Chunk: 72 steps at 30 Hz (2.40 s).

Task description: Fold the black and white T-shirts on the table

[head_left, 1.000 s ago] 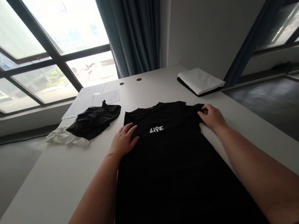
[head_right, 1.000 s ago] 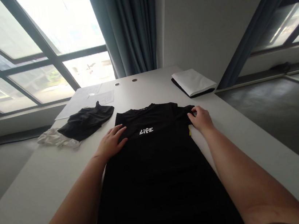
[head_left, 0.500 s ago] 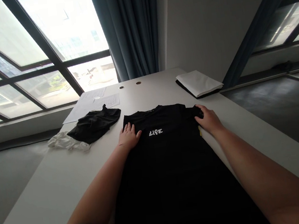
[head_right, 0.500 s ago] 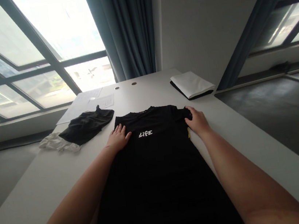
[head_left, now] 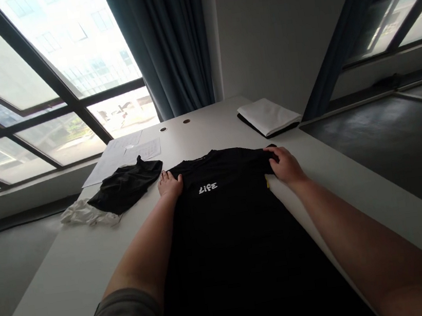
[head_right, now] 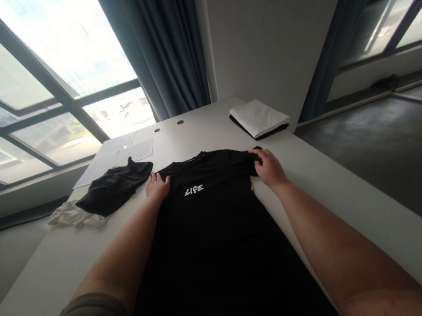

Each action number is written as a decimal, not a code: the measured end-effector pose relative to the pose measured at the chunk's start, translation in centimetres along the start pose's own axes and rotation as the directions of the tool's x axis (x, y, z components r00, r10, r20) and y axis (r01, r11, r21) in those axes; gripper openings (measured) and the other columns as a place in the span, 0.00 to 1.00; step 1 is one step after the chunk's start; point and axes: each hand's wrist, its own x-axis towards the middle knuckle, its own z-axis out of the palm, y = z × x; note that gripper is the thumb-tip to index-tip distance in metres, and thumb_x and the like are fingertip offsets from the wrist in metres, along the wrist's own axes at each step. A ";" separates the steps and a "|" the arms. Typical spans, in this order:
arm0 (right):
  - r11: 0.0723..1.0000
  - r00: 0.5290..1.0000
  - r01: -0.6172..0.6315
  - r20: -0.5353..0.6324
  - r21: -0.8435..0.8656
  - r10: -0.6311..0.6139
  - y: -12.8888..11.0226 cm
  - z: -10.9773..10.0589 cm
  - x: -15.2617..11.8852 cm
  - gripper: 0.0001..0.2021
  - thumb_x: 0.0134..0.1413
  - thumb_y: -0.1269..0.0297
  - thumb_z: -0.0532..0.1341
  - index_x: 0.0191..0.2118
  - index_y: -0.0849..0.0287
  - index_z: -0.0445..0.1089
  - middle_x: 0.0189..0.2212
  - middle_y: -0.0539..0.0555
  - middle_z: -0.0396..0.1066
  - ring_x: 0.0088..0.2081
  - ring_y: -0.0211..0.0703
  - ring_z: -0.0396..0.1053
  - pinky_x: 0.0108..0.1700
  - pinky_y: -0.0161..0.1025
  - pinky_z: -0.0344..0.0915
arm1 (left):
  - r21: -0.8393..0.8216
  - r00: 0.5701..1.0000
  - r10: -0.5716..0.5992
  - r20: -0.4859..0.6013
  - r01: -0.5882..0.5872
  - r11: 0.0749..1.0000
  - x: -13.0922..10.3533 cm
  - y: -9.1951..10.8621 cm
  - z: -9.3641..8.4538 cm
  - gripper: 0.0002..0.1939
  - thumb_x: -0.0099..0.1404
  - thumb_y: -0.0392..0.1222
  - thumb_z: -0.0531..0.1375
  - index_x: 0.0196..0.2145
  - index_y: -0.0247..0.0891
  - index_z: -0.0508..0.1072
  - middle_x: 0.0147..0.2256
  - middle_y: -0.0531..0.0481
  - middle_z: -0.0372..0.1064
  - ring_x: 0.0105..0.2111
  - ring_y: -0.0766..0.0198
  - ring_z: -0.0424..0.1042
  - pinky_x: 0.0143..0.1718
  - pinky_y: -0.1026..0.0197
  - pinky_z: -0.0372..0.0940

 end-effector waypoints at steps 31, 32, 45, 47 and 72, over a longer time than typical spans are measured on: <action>0.862 0.582 0.506 0.744 -0.015 -0.328 -12.0 2.2 -12.0 0.31 0.71 0.45 0.53 0.75 0.42 0.53 0.76 0.55 0.45 0.75 0.62 0.44 0.73 0.67 0.44 | 0.099 0.866 0.499 0.036 -0.500 0.860 -25.5 -11.8 -1.6 0.31 0.77 0.57 0.52 0.74 0.56 0.53 0.76 0.49 0.40 0.74 0.47 0.45 0.72 0.40 0.49; 0.864 0.587 0.503 0.744 -0.024 -0.321 -12.1 1.9 -12.4 0.31 0.71 0.45 0.53 0.75 0.41 0.52 0.76 0.55 0.44 0.75 0.62 0.44 0.73 0.66 0.44 | 0.103 0.867 0.498 0.030 -0.498 0.861 -25.7 -12.1 -1.5 0.31 0.77 0.57 0.52 0.74 0.57 0.53 0.76 0.49 0.40 0.74 0.47 0.45 0.72 0.40 0.49; 0.876 0.680 0.482 0.639 -0.018 -0.361 -14.8 -1.8 -17.6 0.28 0.69 0.47 0.57 0.70 0.45 0.64 0.71 0.57 0.59 0.70 0.61 0.56 0.69 0.61 0.54 | 0.143 0.825 0.563 -0.041 -0.553 0.821 -29.3 -15.6 -1.4 0.30 0.77 0.55 0.51 0.74 0.57 0.54 0.75 0.47 0.46 0.71 0.47 0.56 0.69 0.38 0.54; 0.911 0.797 0.404 0.523 -0.086 -0.304 -14.8 -1.9 -15.9 0.22 0.70 0.52 0.56 0.63 0.52 0.73 0.62 0.60 0.69 0.61 0.57 0.65 0.64 0.54 0.62 | 0.124 0.836 0.540 -0.097 -0.528 0.840 -29.2 -15.4 -1.5 0.27 0.77 0.54 0.51 0.71 0.55 0.61 0.72 0.47 0.55 0.68 0.47 0.62 0.68 0.36 0.56; 0.923 0.956 -0.258 0.215 0.284 0.201 -1.8 -2.4 -3.7 0.38 0.54 0.66 0.58 0.71 0.56 0.52 0.47 0.56 0.79 0.40 0.46 0.77 0.47 0.44 0.74 | -0.160 0.797 0.600 -0.068 -0.602 0.782 -15.6 14.0 1.8 0.28 0.74 0.52 0.55 0.68 0.45 0.66 0.71 0.45 0.56 0.72 0.49 0.51 0.73 0.41 0.44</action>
